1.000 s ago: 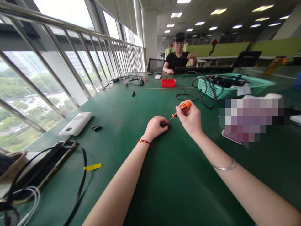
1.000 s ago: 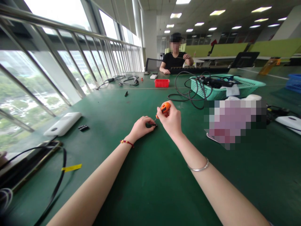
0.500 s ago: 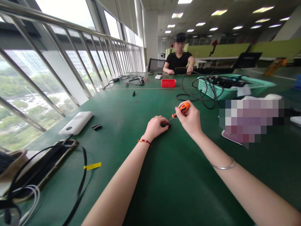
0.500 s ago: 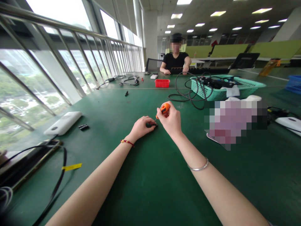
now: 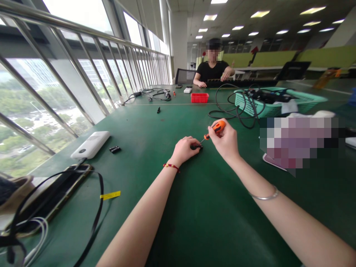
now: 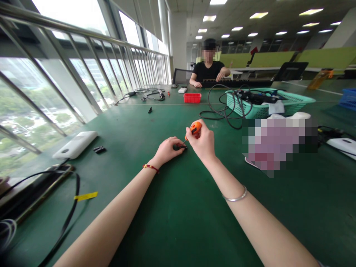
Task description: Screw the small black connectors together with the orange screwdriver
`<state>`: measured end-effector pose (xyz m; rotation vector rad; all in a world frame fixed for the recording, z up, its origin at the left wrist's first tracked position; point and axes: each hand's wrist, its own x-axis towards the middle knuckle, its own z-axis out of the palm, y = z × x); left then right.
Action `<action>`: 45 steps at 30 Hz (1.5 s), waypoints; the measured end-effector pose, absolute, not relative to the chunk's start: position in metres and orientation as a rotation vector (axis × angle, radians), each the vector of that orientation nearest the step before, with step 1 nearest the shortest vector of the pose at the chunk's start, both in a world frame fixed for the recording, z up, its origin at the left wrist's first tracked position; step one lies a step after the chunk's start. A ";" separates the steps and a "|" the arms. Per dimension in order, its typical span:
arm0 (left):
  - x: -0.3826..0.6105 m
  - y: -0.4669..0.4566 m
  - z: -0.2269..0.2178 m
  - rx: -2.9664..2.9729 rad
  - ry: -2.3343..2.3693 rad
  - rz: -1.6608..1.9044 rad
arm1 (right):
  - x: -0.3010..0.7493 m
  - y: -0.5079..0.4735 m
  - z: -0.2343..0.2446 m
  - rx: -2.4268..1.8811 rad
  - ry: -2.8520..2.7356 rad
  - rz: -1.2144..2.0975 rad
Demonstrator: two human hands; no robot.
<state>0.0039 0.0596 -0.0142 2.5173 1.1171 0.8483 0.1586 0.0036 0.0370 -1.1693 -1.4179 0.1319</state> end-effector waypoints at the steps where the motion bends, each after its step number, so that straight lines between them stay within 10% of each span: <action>1: 0.004 0.060 -0.014 2.517 1.117 0.849 | 0.158 0.003 0.038 -1.184 -1.423 0.132; 45: 0.007 0.054 -0.012 2.487 1.041 0.827 | 0.145 -0.004 0.085 -1.630 -1.663 0.025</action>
